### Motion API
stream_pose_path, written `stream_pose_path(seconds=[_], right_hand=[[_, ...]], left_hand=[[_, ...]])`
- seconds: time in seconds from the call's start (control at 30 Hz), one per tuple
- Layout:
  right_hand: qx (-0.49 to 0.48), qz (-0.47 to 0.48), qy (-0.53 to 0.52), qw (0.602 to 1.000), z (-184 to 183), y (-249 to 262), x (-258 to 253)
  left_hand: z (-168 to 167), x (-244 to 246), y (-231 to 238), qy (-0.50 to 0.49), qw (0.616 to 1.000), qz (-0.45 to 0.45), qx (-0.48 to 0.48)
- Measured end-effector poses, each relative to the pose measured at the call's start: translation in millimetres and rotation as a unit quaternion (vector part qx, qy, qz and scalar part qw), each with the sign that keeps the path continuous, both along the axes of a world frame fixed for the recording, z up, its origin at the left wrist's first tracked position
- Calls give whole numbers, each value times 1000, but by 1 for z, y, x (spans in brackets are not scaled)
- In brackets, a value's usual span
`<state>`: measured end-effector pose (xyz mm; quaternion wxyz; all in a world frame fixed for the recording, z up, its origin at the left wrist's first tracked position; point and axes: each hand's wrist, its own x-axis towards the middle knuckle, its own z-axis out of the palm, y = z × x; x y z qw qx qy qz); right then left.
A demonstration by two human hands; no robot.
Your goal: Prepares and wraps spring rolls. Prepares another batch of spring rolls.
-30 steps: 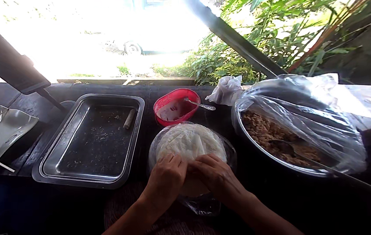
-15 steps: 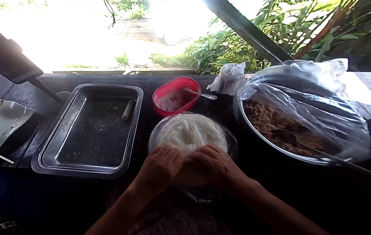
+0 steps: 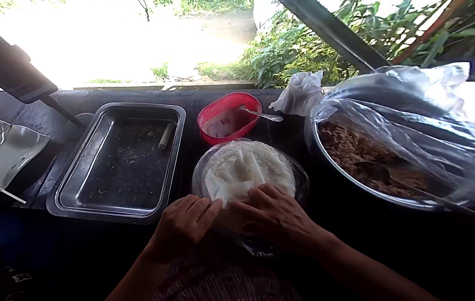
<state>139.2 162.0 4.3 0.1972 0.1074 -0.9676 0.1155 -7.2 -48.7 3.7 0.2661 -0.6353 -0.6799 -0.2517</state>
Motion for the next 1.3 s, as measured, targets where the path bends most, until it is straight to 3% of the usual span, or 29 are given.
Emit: stream_pose_path(seconds=[0.23,0.6,0.97,1.3], right_hand=[[-12,-65,17,998,-3,-7,-3],[-173,-39,101,979,-17,20,27],[-272,-53,56,959,-6,34,15],[-195,-73,100,973,-10,41,1]], left_hand=[[6,25,24,-49,998,-43,-23],[-2,31,36,-68,993,-68,-69],[18,-4,57,-247,949,-126,-151],[20,-10,70,-279,944,-51,-170]])
